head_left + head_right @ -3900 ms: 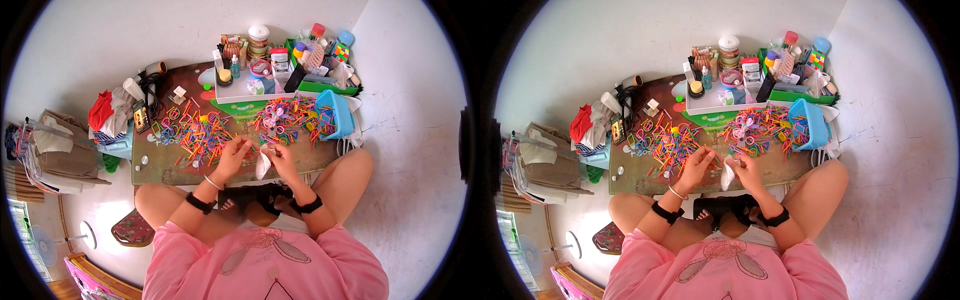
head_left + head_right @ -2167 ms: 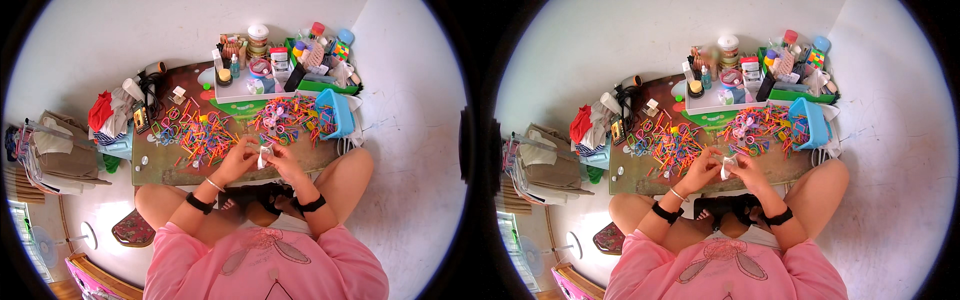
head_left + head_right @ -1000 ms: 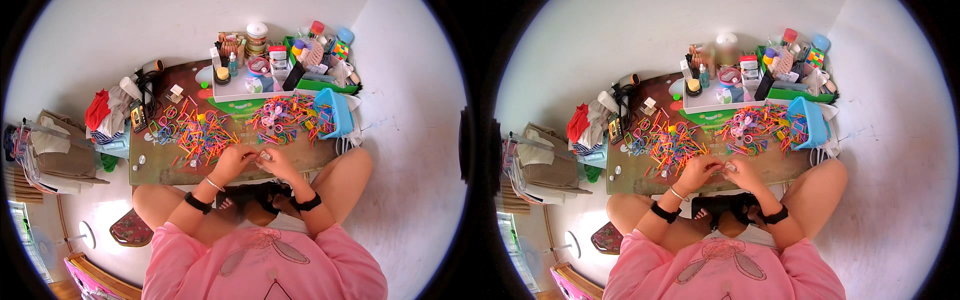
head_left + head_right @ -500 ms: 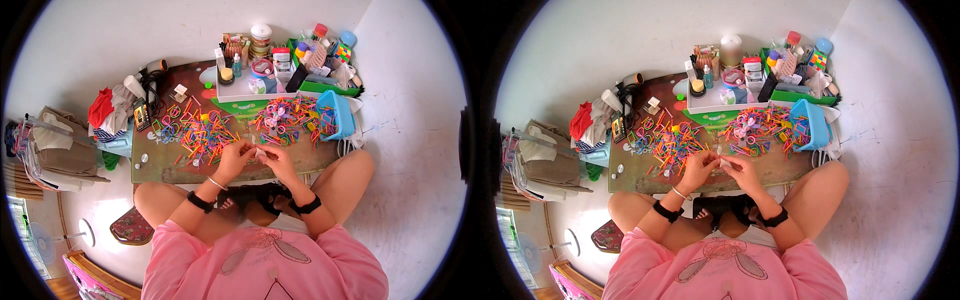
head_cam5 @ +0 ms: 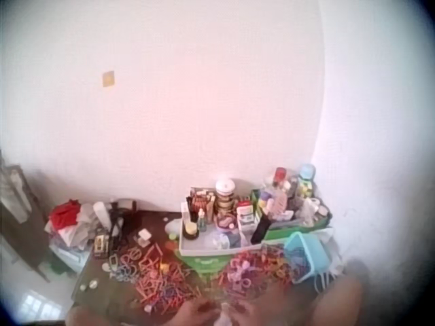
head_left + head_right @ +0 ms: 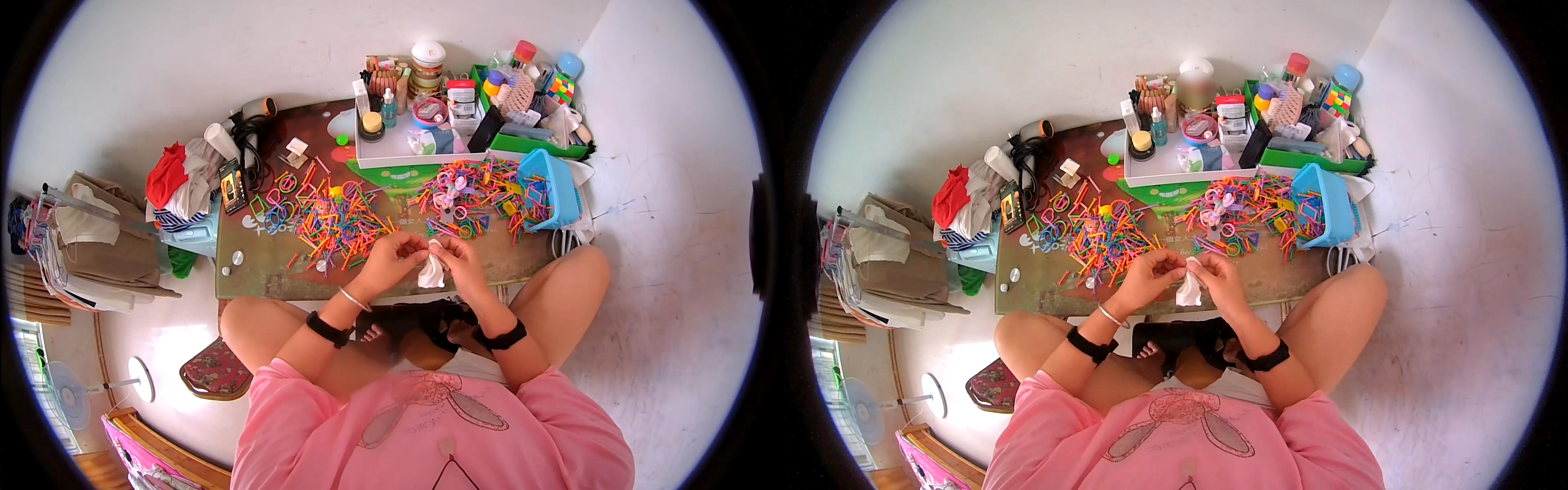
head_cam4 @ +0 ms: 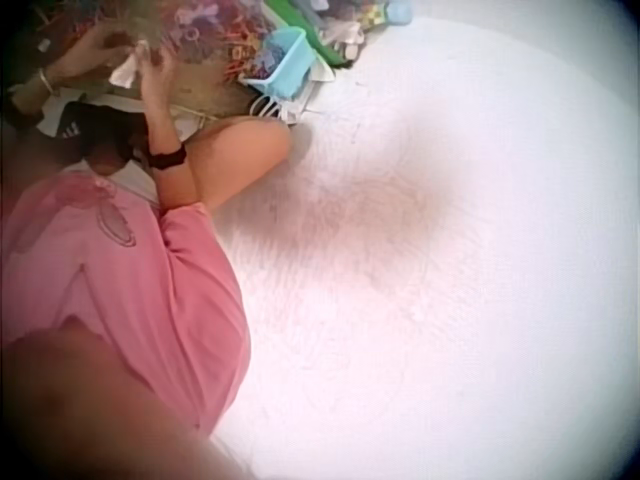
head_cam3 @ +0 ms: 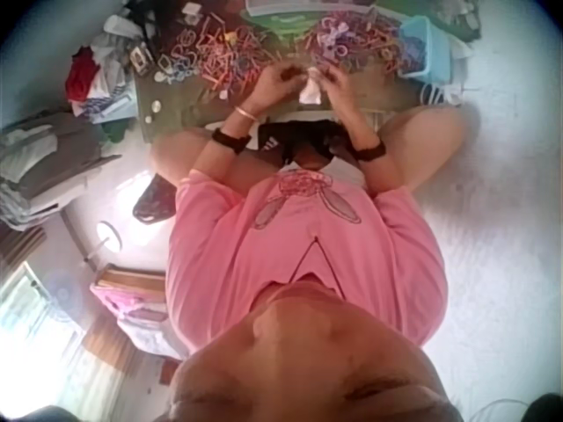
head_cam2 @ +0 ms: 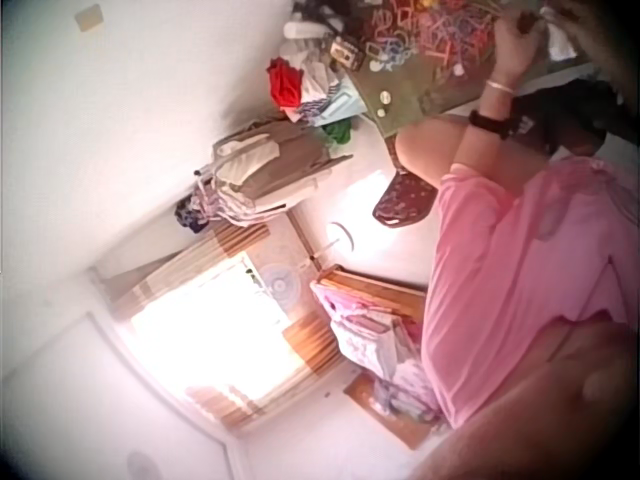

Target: The person is attaching small white bows to colorful hair clips at a desk.

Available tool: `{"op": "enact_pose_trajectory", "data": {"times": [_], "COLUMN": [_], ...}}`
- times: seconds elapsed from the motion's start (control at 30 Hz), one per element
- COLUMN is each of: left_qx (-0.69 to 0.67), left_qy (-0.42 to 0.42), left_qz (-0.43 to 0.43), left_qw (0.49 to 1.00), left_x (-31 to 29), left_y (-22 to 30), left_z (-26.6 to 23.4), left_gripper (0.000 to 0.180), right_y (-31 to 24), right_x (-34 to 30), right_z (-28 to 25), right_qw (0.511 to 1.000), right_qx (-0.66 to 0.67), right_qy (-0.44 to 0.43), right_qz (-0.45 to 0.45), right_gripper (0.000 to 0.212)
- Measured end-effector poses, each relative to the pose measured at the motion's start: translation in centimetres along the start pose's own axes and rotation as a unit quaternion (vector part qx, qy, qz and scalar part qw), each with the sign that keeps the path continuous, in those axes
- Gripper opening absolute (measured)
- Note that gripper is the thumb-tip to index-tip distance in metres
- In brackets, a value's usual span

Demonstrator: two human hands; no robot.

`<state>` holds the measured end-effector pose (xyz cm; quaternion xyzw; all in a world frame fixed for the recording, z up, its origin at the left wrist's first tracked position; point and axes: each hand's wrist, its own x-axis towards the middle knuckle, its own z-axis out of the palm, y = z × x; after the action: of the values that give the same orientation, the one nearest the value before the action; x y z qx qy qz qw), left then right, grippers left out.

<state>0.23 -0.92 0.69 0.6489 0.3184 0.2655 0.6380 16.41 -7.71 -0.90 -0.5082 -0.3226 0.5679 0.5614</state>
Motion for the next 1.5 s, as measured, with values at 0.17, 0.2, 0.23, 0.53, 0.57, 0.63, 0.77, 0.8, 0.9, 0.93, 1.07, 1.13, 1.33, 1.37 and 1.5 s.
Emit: {"op": "enact_pose_trajectory", "data": {"times": [0.17,0.2,0.23,0.53,0.57,0.63,0.77,0.8,0.9,0.93,1.07,1.13,1.33,1.37,1.5], "left_qx": [0.096,0.11,0.124,-0.099,-0.099,-0.181,-0.203,-0.213,-0.211,-0.2,-0.263,-0.234,-0.057,-0.057,0.337], "left_qy": [-0.035,-0.02,-0.005,0.066,0.064,-0.011,-0.036,-0.029,-0.032,-0.04,-0.076,-0.065,-0.028,-0.03,0.127], "left_qz": [0.065,0.057,0.048,-0.023,-0.024,-0.121,-0.096,-0.102,-0.115,-0.12,-0.162,-0.179,-0.079,-0.077,0.017], "left_qw": [0.993,0.992,0.991,0.993,0.993,0.976,0.974,0.971,0.97,0.972,0.948,0.953,0.995,0.995,0.933], "left_x": [-0.3,-0.4,-0.4,0.4,0.5,0.1,0.1,0.0,0.1,0.1,0.1,0.2,0.2,0.1,-0.1], "left_y": [1.6,1.6,1.6,-0.4,0.1,0.5,-0.6,-0.3,-0.2,-0.2,0.5,0.8,-0.4,0.1,0.8], "left_z": [0.6,0.6,0.6,-0.3,-0.4,-0.9,-0.7,-0.6,-0.6,-0.7,-0.8,-0.7,-1.8,-2.1,-4.0], "left_gripper": [0.014,0.014,0.014,0.012,0.012,0.012,0.014,0.017,0.021,0.024,0.029,0.032,0.021,0.021,0.017], "right_y": [1.6,1.2,0.7,0.7,1.0,-0.6,-1.0,-0.9,-0.2,0.0,-0.8,-0.8,-1.2,-0.6,-1.9], "right_x": [0.5,0.4,0.2,0.1,0.2,-0.3,-0.7,-0.6,-0.2,0.0,-0.3,-0.1,1.6,2.2,1.5], "right_z": [-0.5,-0.3,-0.2,-0.7,-1.1,0.2,1.6,1.4,0.3,-0.1,0.1,-0.1,-3.8,-5.5,-4.7], "right_qw": [0.995,0.995,0.997,0.997,0.99,0.974,0.977,0.977,0.981,0.981,0.997,0.998,0.985,0.977,0.904], "right_qx": [0.092,0.092,0.067,-0.077,-0.123,-0.173,-0.107,-0.108,-0.08,-0.09,-0.013,-0.007,-0.041,-0.11,-0.391], "right_qy": [-0.008,-0.009,0.006,-0.012,0.039,0.034,-0.045,-0.043,-0.058,-0.058,-0.035,-0.015,0.135,0.146,0.129], "right_qz": [0.035,0.035,0.046,-0.02,-0.061,-0.146,-0.18,-0.18,-0.168,-0.162,-0.064,-0.056,-0.099,-0.108,-0.114], "right_gripper": [0.018,0.018,0.018,0.023,0.025,0.026,0.028,0.028,0.021,0.02,0.019,0.02,0.022,0.021,0.02]}}
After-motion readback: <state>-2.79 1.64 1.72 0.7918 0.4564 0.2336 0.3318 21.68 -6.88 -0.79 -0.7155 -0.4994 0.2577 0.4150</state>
